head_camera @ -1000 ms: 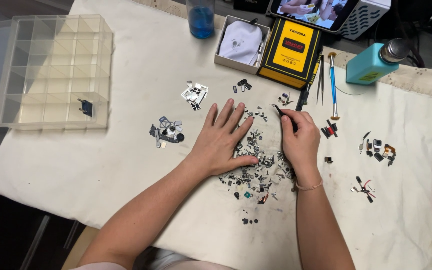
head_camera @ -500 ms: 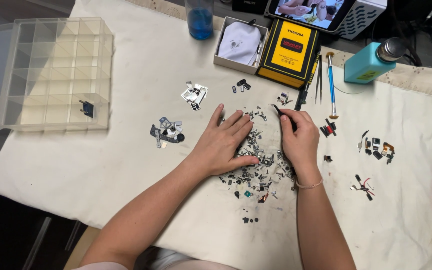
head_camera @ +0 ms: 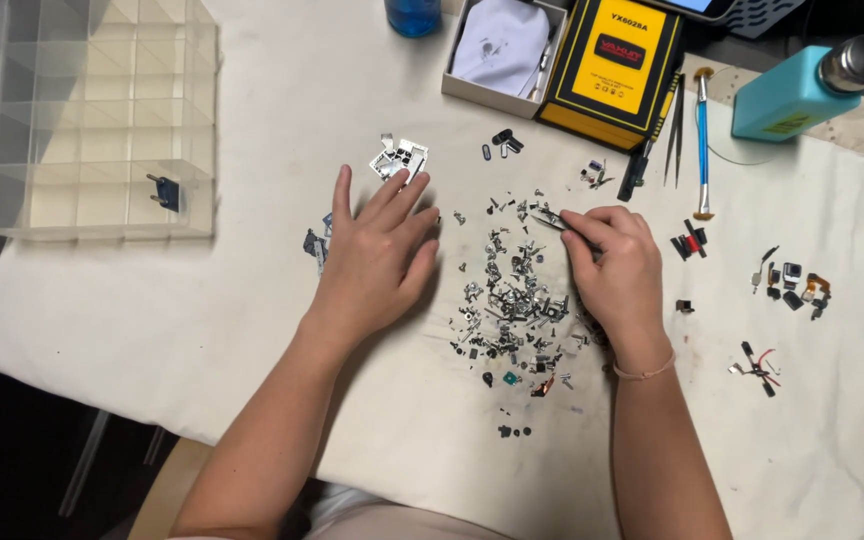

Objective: Sorting a variety of small electronic parts, including screws and connectors, on a repair workbench using hands and tweezers.

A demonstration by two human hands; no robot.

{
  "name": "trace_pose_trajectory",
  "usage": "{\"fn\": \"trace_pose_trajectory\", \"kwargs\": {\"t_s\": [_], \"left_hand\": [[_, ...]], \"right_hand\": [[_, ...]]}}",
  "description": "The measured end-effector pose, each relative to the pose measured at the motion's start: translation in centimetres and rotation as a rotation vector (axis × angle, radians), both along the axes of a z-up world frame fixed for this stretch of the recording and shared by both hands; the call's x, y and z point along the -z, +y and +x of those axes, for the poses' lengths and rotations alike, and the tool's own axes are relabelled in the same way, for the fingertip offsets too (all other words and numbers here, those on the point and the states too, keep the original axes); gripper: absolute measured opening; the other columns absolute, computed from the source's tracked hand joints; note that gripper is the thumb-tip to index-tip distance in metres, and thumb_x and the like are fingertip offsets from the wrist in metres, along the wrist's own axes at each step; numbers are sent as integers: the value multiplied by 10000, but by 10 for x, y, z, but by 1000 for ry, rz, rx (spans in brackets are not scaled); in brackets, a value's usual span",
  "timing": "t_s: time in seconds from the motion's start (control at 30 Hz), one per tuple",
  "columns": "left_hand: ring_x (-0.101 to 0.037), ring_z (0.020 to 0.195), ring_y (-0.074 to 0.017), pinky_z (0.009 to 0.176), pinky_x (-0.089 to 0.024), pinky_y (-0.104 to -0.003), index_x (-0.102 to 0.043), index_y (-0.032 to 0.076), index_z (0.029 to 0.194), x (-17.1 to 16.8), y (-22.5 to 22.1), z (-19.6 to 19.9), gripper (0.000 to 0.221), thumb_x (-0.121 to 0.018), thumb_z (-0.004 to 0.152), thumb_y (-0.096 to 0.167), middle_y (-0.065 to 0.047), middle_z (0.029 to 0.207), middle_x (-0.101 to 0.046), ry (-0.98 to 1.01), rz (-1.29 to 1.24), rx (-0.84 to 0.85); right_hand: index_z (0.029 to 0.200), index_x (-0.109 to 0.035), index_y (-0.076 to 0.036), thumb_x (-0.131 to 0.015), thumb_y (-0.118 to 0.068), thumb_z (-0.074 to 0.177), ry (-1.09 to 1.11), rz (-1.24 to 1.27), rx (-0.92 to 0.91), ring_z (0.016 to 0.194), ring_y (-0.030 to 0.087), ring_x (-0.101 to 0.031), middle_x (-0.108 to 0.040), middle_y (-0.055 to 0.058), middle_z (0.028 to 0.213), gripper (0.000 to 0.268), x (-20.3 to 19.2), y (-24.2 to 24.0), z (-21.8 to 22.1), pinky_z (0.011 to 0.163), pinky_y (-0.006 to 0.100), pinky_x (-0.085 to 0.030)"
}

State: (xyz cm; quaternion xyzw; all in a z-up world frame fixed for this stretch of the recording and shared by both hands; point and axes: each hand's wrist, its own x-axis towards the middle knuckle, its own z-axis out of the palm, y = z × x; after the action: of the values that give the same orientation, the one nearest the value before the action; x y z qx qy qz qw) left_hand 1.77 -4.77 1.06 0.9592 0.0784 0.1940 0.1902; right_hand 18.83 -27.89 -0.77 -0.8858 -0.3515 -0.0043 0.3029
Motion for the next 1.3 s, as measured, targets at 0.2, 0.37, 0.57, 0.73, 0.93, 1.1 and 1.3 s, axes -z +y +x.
{"fn": "trace_pose_trajectory", "kwargs": {"t_s": [0.2, 0.37, 0.57, 0.73, 0.93, 1.1, 1.3], "left_hand": [[-532, 1388, -322, 1203, -121, -689, -799, 99, 1089, -1, 10, 1, 279, -632, 867, 70, -150, 1390, -665, -30, 22, -31], [-490, 1415, -343, 1190, -123, -713, -774, 102, 1173, 2, 6, 3, 363, -602, 854, 87, -179, 1422, -627, 10, 17, 13], [-478, 1421, -352, 1175, -107, -741, -778, 60, 1113, 4, 2, 5, 345, -583, 829, 67, -196, 1425, -618, 17, 13, 24], [-497, 1405, -354, 1167, -114, -750, -798, 58, 1017, 6, 1, 5, 299, -579, 814, 59, -196, 1405, -636, 19, 27, 12], [-477, 1418, -371, 1167, -102, -755, -787, 84, 1124, 5, -2, 6, 382, -570, 809, 74, -204, 1427, -610, 87, -12, 44], [-475, 1422, -361, 1173, -115, -733, -792, 89, 1119, 5, 4, 4, 372, -573, 818, 79, -194, 1422, -616, 37, -10, 31], [-490, 1414, -351, 1172, -110, -743, -823, 139, 979, 8, 4, 4, 256, -613, 850, 73, -166, 1391, -651, 0, -1, 46]], "right_hand": [[1201, -797, -74, -729, -52, 989, 0, 21, 46, 981, 314, -660, -694, 123, 997, 225, -4, 1, -2, 830, 395, -562], [1203, -798, -98, -739, -65, 985, 61, 39, -12, 990, 304, -664, -698, 105, 993, 227, -6, 5, -6, 816, 382, -569], [1180, -805, -102, -752, -53, 975, 138, 55, -45, 944, 299, -673, -710, 119, 961, 217, -12, 2, -5, 774, 373, -571], [1167, -812, -123, -766, -63, 959, 169, 57, -102, 924, 292, -685, -723, 104, 934, 221, -16, 4, -8, 777, 370, -573], [1107, -822, -134, -780, -71, 952, 146, 54, -140, 913, 280, -685, -728, 92, 922, 172, -13, 3, -6, 784, 359, -573], [1116, -818, -131, -763, -64, 962, 128, 53, -165, 910, 283, -683, -723, 101, 935, 177, -9, 0, -2, 781, 379, -577], [1124, -798, -92, -747, -64, 983, 123, 89, -154, 903, 304, -695, -730, 110, 955, 153, -9, -2, -1, 786, 388, -575]]}}
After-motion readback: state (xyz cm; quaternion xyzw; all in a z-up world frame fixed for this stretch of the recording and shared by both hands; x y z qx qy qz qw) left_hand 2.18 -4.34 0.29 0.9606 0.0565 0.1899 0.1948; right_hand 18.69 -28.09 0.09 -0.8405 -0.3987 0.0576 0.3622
